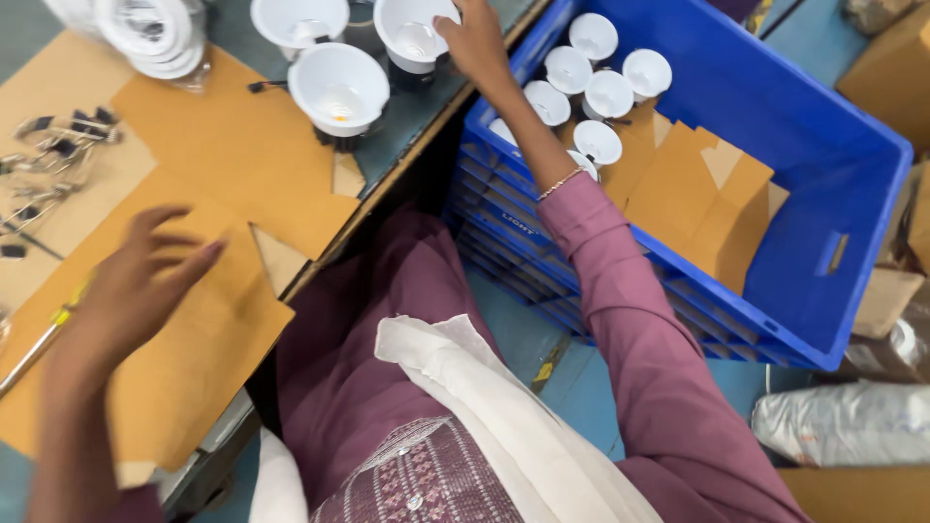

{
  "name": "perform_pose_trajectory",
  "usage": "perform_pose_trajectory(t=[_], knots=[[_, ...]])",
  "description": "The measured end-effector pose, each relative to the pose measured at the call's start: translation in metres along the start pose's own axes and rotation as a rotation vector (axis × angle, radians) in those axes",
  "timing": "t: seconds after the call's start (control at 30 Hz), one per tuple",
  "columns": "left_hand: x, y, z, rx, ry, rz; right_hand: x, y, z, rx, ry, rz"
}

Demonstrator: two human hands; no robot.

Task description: The person assembles small electronic components by inserting wires into white plastic housings and securing them with a yellow-handled screwdriver. They repeatedly pick up components, align wires, tighten screws, and place finished units into a blue crate.

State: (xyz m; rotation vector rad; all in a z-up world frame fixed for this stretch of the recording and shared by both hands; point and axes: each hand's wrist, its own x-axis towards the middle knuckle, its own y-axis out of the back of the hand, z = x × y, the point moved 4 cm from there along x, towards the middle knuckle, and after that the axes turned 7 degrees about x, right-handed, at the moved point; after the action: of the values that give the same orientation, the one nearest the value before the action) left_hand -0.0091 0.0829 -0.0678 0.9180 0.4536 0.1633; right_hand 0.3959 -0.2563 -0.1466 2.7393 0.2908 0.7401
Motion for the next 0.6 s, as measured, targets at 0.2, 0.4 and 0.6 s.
perform_pose_trajectory(t=[0.2, 0.4, 0.6], knots=[[-0.063, 0.015, -0.105, -0.183, -0.061, 0.077, -0.027, 0.048, 0.028, 0.547, -0.385, 0.120], [-0.048, 0.000, -0.113, -0.228, -0.036, 0.066, -0.099, 0.210, -0.011, 0.430, -0.172, 0.421], [0.012, -0.009, -0.048, -0.274, -0.178, 0.030, -0.184, 0.368, 0.014, 0.186, -0.285, 0.496]])
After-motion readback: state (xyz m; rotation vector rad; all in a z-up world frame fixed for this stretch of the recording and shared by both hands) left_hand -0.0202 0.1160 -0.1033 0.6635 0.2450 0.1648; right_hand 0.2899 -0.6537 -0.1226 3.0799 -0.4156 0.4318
